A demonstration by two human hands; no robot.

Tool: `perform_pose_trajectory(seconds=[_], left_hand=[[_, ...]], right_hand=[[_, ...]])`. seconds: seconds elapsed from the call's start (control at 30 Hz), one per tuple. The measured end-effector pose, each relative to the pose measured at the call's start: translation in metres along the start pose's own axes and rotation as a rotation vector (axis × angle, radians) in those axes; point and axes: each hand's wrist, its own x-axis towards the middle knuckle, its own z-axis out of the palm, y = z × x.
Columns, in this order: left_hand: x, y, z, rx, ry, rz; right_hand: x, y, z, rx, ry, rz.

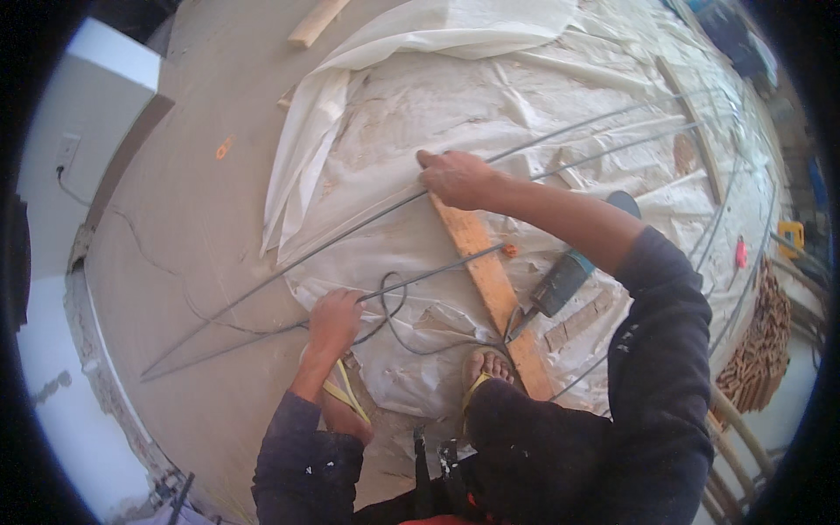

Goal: The person measures and cuts metal rods using an angle grinder. They align the rods on a wooden plank, mark them, and then cut them to length, producing sparks during the cutting process.

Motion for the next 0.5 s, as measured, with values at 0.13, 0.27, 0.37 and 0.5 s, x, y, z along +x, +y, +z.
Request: perform_pose_trajectory(seconds=[0.13, 0.27, 0.37, 0.5], left_hand=[[0.002, 0.000, 0.001, -0.007, -0.034, -0.011], [0.003, -0.007, -0.004, 0.013, -0.064, 0.005], [0.005, -0.007, -0.004, 0.025, -0.151, -0.004], [0.007, -0.006, -0.010, -0.017, -0.178, 0.056]], right_hand=[[-0.006, 0.004, 0.009, -0.033, -0.004, 0.020], [-0.008, -0.006, 0.001, 0.084, 0.077, 0.079], [-0.029, -0.004, -0.004, 0.118, 0.072, 0.115], [-0.062, -0.012, -0.021, 0.165, 0.115, 0.178]])
